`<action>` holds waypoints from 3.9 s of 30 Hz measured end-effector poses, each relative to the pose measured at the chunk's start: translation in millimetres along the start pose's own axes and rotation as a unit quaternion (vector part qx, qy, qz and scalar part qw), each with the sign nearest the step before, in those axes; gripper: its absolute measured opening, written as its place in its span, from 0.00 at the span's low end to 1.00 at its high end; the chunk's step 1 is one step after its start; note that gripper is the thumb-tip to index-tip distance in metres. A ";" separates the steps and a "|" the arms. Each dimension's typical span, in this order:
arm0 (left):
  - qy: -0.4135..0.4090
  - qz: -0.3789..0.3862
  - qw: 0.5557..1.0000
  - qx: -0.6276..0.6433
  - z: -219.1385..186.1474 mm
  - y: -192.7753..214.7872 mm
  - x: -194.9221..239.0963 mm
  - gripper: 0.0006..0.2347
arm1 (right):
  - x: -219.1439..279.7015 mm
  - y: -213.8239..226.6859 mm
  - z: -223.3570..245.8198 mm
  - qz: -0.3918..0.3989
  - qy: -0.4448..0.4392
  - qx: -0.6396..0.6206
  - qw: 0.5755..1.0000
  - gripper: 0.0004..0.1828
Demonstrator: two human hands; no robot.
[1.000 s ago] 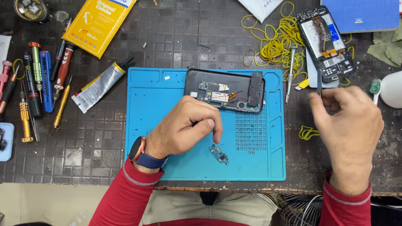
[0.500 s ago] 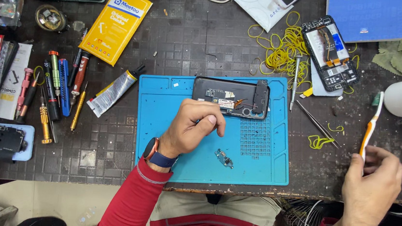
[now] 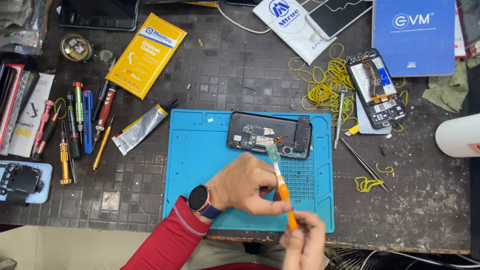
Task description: The person cleans a small electronic component using a toothbrush and liquid from a bottle. They apply the liquid to the brush and scrub the component on a blue mat, then repeat the process on a larger disassembled phone chassis.
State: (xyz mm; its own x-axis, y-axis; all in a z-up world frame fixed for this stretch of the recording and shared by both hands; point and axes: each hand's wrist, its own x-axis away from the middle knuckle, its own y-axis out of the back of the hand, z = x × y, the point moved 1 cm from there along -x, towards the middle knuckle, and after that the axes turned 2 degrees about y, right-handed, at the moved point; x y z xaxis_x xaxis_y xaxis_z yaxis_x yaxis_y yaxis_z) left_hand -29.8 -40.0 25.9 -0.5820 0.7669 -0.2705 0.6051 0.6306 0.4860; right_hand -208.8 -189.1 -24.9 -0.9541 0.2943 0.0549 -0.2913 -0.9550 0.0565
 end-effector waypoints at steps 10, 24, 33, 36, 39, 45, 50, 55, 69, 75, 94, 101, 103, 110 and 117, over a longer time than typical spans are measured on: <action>0.040 -0.033 0.985 0.165 10.3 -3.4 5.3 0.11 | -101.4 96.0 86.2 -0.192 0.284 0.397 0.851 0.29; 0.048 -0.056 0.987 0.143 8.6 -4.8 7.2 0.13 | -229.4 269.3 75.7 -0.373 0.239 0.385 0.810 0.15; 0.043 -0.056 0.987 0.143 0.6 -2.5 6.7 0.11 | -238.3 282.2 67.3 -0.316 0.213 0.329 0.864 0.17; 0.045 -0.058 0.987 0.141 -1.2 -0.3 7.9 0.11 | -240.6 282.4 71.0 -0.283 0.212 0.347 0.869 0.15; 0.043 -0.060 0.986 0.146 -3.2 0.4 8.8 0.11 | -239.6 276.7 74.1 -0.257 0.222 0.380 0.861 0.14; 0.042 -0.057 0.985 0.159 -4.5 2.2 9.8 0.11 | -190.9 235.0 74.3 -0.250 0.267 0.478 0.799 0.12; 0.038 -0.062 0.986 0.151 -3.7 1.4 8.2 0.10 | -146.2 206.0 70.5 -0.316 0.203 0.430 0.821 0.13; 0.060 -0.077 0.978 0.182 13.0 0.2 12.3 0.11 | -129.7 207.4 48.7 -0.304 0.178 0.423 0.835 0.16; 0.154 -0.116 0.944 0.268 -9.7 -36.5 59.4 0.17 | -156.4 224.7 22.0 -0.261 0.187 0.533 0.782 0.40; 0.201 -0.106 0.906 0.358 -20.2 -66.3 92.0 0.19 | -191.0 230.4 30.5 -0.225 0.250 0.182 0.924 0.47; 0.205 0.020 0.906 0.370 3.8 -66.2 78.2 0.18 | -132.2 105.2 126.4 -0.064 0.466 0.522 0.711 0.39; 0.206 0.024 0.915 0.347 3.7 -66.1 78.3 0.17 | -120.0 55.6 140.2 -0.006 0.521 0.640 0.565 0.24; 0.209 0.023 0.917 0.338 2.1 -65.3 77.8 0.17 | -117.2 49.9 139.9 -0.005 0.540 0.653 0.531 0.23; 0.212 0.020 0.923 0.321 -1.0 -63.0 75.3 0.16 | -118.0 45.7 145.2 -0.002 0.570 0.657 0.494 0.22; 0.206 0.010 0.926 0.315 -1.0 -63.3 75.3 0.15 | -122.1 51.8 143.4 -0.011 0.599 0.658 0.456 0.23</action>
State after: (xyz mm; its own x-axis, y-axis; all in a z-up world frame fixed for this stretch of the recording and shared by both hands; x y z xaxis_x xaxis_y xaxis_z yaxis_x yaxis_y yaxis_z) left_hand -112.4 -22.3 -24.5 -0.6468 0.7502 0.1370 0.7394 0.6609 -0.1284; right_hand -97.5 -269.1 114.2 -0.5341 -0.6821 -0.4994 -0.7603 0.1292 0.6367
